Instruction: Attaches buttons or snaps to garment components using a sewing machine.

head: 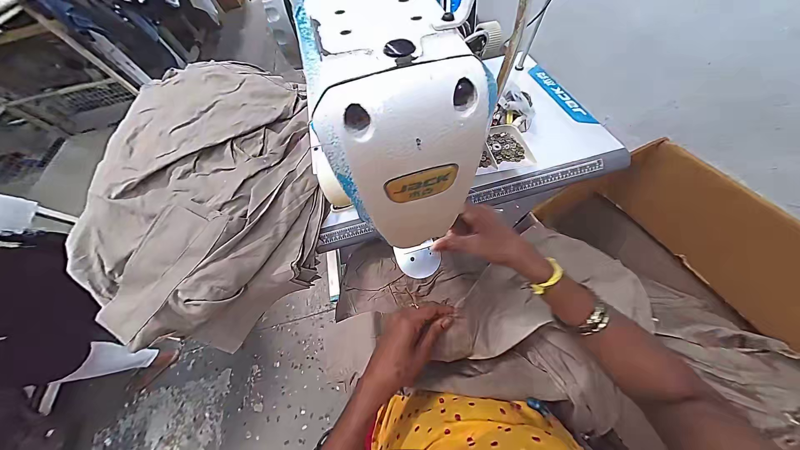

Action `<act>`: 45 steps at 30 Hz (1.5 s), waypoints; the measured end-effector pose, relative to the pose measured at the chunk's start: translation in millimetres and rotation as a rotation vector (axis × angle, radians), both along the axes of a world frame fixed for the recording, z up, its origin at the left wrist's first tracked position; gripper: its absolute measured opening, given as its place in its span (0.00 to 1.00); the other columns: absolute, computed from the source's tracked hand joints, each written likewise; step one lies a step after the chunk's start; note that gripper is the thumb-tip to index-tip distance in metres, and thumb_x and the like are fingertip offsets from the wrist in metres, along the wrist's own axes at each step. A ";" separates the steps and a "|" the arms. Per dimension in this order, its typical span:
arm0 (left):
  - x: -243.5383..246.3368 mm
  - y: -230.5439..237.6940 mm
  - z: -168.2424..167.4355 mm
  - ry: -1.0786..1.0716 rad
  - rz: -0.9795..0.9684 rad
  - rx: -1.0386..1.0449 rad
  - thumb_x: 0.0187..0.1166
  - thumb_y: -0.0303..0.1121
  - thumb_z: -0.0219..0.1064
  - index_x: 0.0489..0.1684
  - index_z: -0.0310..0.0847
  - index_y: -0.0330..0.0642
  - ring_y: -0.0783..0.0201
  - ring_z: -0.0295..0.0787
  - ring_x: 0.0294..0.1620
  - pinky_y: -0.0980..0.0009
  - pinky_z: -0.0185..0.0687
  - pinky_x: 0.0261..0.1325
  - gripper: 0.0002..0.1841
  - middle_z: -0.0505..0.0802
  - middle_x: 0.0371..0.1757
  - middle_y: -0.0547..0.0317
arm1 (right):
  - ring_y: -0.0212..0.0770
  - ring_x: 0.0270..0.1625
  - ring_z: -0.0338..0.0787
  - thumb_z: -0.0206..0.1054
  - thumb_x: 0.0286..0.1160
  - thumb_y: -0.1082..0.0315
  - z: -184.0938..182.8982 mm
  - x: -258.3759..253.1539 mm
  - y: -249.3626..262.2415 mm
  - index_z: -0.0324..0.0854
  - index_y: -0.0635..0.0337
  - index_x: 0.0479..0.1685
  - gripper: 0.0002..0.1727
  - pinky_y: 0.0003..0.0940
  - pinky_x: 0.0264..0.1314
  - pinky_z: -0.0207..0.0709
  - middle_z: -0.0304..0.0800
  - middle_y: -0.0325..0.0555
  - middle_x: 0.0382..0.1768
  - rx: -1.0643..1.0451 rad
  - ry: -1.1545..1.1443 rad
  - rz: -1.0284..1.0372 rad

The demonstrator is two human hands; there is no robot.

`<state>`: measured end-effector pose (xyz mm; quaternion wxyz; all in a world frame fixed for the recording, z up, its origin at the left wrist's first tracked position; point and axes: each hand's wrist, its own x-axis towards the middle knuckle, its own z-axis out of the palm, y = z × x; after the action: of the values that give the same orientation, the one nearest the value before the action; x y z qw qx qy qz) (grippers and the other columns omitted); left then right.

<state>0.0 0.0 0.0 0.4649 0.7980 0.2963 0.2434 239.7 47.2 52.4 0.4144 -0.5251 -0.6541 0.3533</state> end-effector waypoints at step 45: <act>12.6 60.3 30.7 -0.311 0.609 -0.297 0.77 0.26 0.63 0.54 0.75 0.35 0.80 0.90 0.35 0.82 0.88 0.42 0.11 0.90 0.36 0.69 | 0.62 0.59 0.85 0.72 0.78 0.63 -46.7 76.1 78.6 0.89 0.59 0.54 0.12 0.62 0.57 0.71 0.88 0.56 0.52 0.375 -1.035 -0.304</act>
<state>12.6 60.3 30.7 0.5215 0.5507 0.4779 0.4431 315.8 125.8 5.7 0.1722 -0.6352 -0.7406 -0.1357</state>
